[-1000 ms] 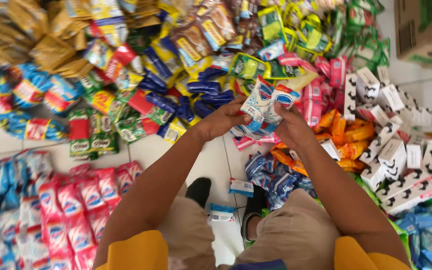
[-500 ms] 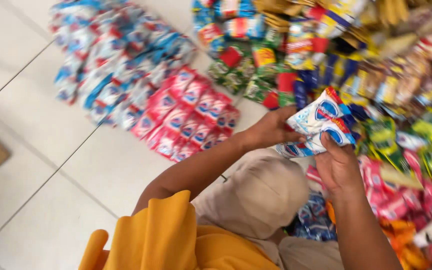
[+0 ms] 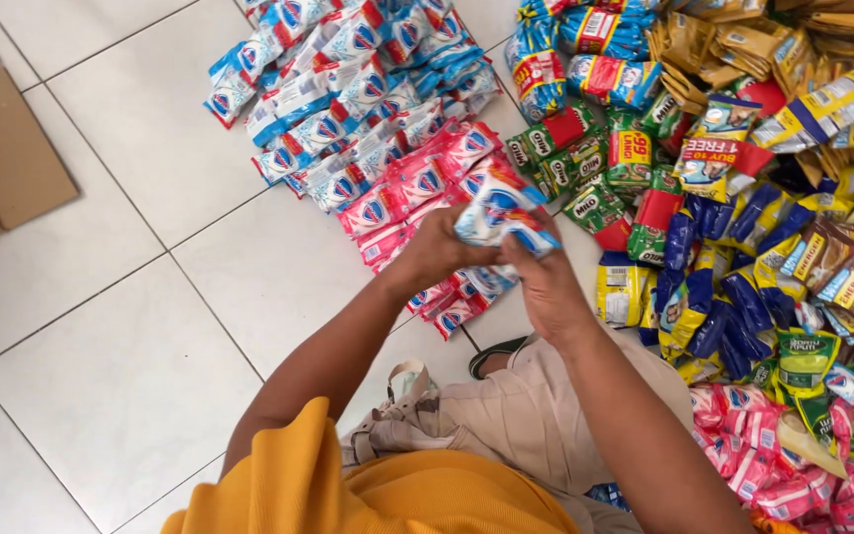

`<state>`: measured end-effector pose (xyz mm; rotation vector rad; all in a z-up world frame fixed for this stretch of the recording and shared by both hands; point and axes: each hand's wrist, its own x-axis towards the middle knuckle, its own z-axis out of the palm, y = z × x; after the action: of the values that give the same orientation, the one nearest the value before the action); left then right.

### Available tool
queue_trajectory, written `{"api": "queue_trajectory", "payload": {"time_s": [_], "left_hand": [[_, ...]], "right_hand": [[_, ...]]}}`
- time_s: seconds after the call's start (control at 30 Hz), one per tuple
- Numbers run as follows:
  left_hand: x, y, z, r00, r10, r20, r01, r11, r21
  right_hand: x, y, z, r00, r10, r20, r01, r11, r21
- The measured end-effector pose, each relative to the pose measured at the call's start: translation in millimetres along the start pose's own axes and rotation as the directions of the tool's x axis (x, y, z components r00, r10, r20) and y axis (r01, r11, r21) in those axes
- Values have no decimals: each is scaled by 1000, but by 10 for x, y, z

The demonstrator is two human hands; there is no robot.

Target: Sorting and organizing various product sachets on the floor.

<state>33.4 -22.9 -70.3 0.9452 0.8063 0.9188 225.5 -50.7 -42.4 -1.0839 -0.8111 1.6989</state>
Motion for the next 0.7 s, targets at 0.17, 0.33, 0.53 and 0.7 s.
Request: {"api": "queue_trajectory", "payload": {"time_s": [0.17,0.33,0.53,0.7], "left_hand": [[-417,187,-805,982,42,-185,-21,993,114],[-475,587,-1612,928,74,-365,-17,988,156],[680,337,-2376,869,-66,-491,326,823,466],[1636,-632,-2732,890,90,-448,207,794,572]], "right_hand": [[132,-46,495,983,75,169,-34,972,-233],[148,144,108,973,144,181,-84,949,-305],[127,153,-194,986,166,29,-149,940,-306],[131,71,-224,978,208,0,-198,931,-305]]}}
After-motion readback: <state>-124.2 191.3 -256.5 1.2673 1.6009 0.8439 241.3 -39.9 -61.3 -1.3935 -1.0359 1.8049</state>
